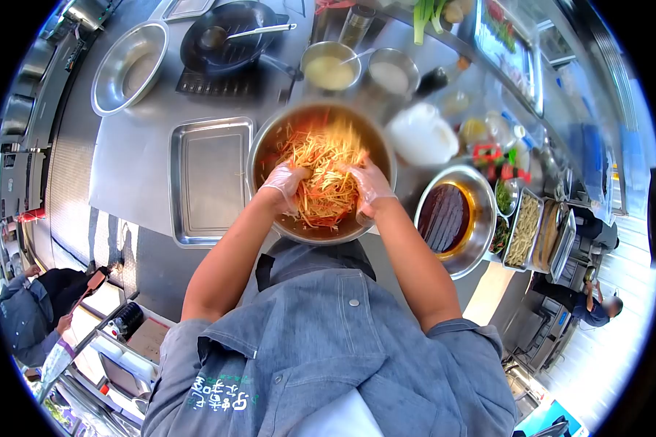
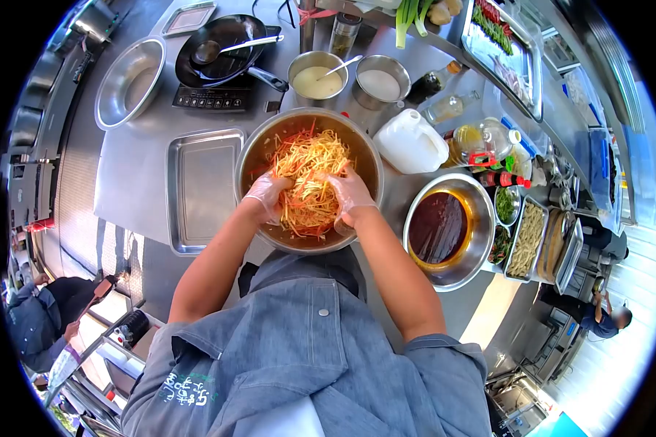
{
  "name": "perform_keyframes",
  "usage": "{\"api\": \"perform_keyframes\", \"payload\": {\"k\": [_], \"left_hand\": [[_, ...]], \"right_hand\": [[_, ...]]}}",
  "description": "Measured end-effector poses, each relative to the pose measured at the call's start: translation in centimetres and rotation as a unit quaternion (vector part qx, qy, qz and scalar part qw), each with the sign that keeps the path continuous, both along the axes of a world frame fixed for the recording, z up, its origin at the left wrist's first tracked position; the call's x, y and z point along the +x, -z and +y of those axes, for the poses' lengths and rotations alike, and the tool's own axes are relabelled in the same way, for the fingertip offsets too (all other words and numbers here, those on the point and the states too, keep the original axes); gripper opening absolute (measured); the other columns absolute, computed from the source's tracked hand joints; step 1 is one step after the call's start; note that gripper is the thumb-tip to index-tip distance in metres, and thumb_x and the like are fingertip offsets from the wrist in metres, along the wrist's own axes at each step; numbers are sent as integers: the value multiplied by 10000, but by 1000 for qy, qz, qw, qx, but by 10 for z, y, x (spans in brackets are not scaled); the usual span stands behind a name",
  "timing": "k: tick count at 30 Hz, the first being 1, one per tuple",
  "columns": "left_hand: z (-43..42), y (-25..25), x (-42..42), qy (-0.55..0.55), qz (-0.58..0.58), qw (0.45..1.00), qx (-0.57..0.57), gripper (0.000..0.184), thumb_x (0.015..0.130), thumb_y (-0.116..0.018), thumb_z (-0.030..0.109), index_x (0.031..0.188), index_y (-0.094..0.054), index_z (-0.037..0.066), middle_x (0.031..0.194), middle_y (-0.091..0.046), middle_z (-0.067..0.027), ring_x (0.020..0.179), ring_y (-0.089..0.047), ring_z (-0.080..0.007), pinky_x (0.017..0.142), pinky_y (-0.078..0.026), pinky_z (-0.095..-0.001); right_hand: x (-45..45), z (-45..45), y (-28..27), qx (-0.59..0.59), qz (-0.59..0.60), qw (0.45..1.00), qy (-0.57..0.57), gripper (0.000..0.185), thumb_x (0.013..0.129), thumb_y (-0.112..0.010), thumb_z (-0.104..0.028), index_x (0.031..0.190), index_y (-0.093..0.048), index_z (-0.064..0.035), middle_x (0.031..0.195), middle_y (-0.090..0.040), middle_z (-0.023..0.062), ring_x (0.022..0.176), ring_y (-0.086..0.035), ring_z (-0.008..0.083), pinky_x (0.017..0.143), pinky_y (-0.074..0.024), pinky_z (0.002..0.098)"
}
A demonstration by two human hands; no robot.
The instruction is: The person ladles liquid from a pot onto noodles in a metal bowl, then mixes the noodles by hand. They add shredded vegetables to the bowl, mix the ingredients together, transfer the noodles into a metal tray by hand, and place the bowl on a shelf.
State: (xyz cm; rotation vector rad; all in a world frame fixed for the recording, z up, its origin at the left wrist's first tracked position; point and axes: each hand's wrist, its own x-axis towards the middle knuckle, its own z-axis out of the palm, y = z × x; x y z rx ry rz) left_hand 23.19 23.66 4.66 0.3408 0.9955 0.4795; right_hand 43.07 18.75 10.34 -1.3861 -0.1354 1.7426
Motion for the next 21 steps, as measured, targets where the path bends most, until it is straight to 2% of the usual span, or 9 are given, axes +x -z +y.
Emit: {"api": "perform_keyframes", "payload": {"k": [1,3,7,9,10,11,14,16,21], "left_hand": [[5,5,-9,-2,-1,1000,0,440,922,-593,42,1359,-548,71,1141,-678,-140,954,-700,-254,817,-614,-422],[17,16,-22,153,290,931,161,383,960,-567,165,1335,-579,90,1118,-670,-136,902,-681,-234,783,-588,-388],[16,21,-30,7,252,959,127,464,981,-563,285,1410,-541,106,1192,-651,-151,949,-660,-241,788,-560,-376],[14,0,-17,84,322,938,99,653,993,-582,374,1556,-379,113,1380,-583,-199,1167,-617,-272,866,-549,-388],[13,-1,-4,114,361,919,109,672,980,-613,377,1541,-387,84,1364,-593,-201,1166,-622,-276,873,-548,-396],[13,2,4,144,398,898,118,693,967,-643,381,1527,-395,55,1348,-604,-204,1166,-627,-280,880,-547,-405],[15,25,12,139,284,943,105,590,921,-720,266,1409,-506,11,1232,-670,-172,1047,-686,-270,850,-577,-403],[15,20,9,65,151,986,25,438,901,-718,132,1304,-588,18,1127,-708,-126,936,-722,-243,814,-613,-390],[9,-22,-10,-7,-1,1000,-20,355,884,-719,78,1220,-638,-3,1075,-725,-115,917,-724,-220,803,-613,-377]], "right_hand": [[1,-2,-5,8,-18,1000,-7,477,933,-686,-76,1377,-513,-68,1275,-626,106,1131,-637,271,958,-547,480],[6,-8,-3,79,35,996,-36,492,966,-647,-84,1431,-487,-88,1329,-600,97,1205,-591,248,994,-520,468],[20,-18,2,23,-27,996,-85,561,1006,-620,-226,1520,-415,-132,1520,-465,77,1381,-446,246,1032,-464,527],[25,-22,36,-97,-114,986,-78,666,999,-636,-362,1572,-358,-165,1598,-360,81,1453,-368,304,1137,-331,615],[14,-20,33,-137,-89,985,-48,712,977,-640,-460,1556,-369,-150,1657,-249,82,1503,-285,328,1174,-261,626],[6,-11,44,-186,45,981,31,668,973,-646,-459,1508,-427,-125,1606,-367,118,1452,-373,340,1182,-275,611],[-13,5,92,-107,269,957,37,624,959,-681,-420,1451,-474,-97,1420,-574,145,1293,-554,338,1112,-410,588],[-16,3,83,-82,107,991,15,596,908,-767,-276,1400,-503,-68,1244,-664,133,1127,-654,307,955,-549,531],[-13,-10,17,41,23,998,43,580,874,-788,-108,1375,-503,-35,1243,-659,125,1066,-673,253,886,-589,450]]}}
